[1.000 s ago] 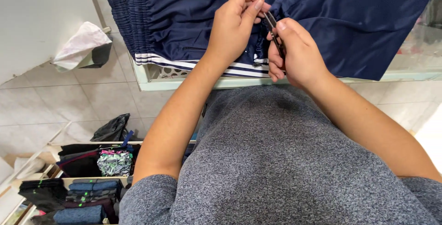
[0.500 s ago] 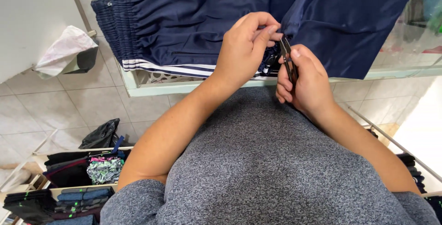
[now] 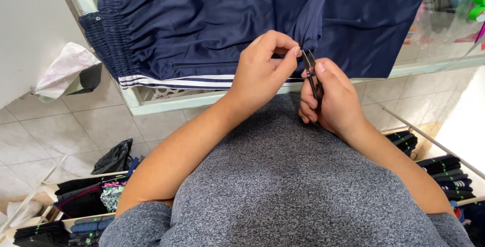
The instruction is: The person holds a pair of navy blue shorts and uses scissors to cut the drawstring and a small tag from the waistband. The person then folds the shorts and places them on a glass display counter in a room filled with clothing racks and shelves.
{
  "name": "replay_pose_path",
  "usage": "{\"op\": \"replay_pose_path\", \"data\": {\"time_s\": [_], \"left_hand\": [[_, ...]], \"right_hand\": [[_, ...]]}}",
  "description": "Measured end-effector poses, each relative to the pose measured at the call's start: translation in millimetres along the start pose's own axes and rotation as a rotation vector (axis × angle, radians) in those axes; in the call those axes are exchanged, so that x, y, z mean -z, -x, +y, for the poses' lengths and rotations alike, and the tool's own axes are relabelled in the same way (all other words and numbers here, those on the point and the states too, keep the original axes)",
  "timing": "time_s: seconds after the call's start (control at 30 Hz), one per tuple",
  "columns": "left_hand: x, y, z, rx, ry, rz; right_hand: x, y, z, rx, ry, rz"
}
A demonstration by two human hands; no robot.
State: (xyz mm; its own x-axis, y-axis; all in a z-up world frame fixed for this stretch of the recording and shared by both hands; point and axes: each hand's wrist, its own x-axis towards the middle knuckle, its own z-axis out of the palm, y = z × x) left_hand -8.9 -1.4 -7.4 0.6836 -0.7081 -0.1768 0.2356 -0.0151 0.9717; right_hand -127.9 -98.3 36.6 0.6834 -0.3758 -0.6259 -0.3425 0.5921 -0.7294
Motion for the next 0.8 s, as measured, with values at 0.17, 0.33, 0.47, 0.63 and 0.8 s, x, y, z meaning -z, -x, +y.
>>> {"op": "replay_pose_path", "data": {"time_s": [0.17, 0.33, 0.47, 0.63, 0.8], "left_hand": [[-11.1, 7.1, 0.7, 0.05, 0.067, -0.001], [-12.4, 3.1, 5.3, -0.215, -0.245, -0.039], [-14.4, 5.2, 4.6, -0.225, -0.243, -0.056], [-19.7, 7.3, 3.3, -0.225, -0.189, -0.11], [-21.9, 9.2, -0.5, -0.232, -0.188, -0.125]], "right_hand": [[3.3, 6.7, 0.7, 0.022, -0.007, 0.011], [11.7, 8.9, 5.2, 0.038, 0.051, 0.014], [16.8, 13.5, 1.4, 0.039, 0.097, 0.007], [27.7, 19.4, 2.6, 0.01, 0.112, 0.018], [40.2, 28.3, -3.6, -0.013, 0.121, 0.027]]}}
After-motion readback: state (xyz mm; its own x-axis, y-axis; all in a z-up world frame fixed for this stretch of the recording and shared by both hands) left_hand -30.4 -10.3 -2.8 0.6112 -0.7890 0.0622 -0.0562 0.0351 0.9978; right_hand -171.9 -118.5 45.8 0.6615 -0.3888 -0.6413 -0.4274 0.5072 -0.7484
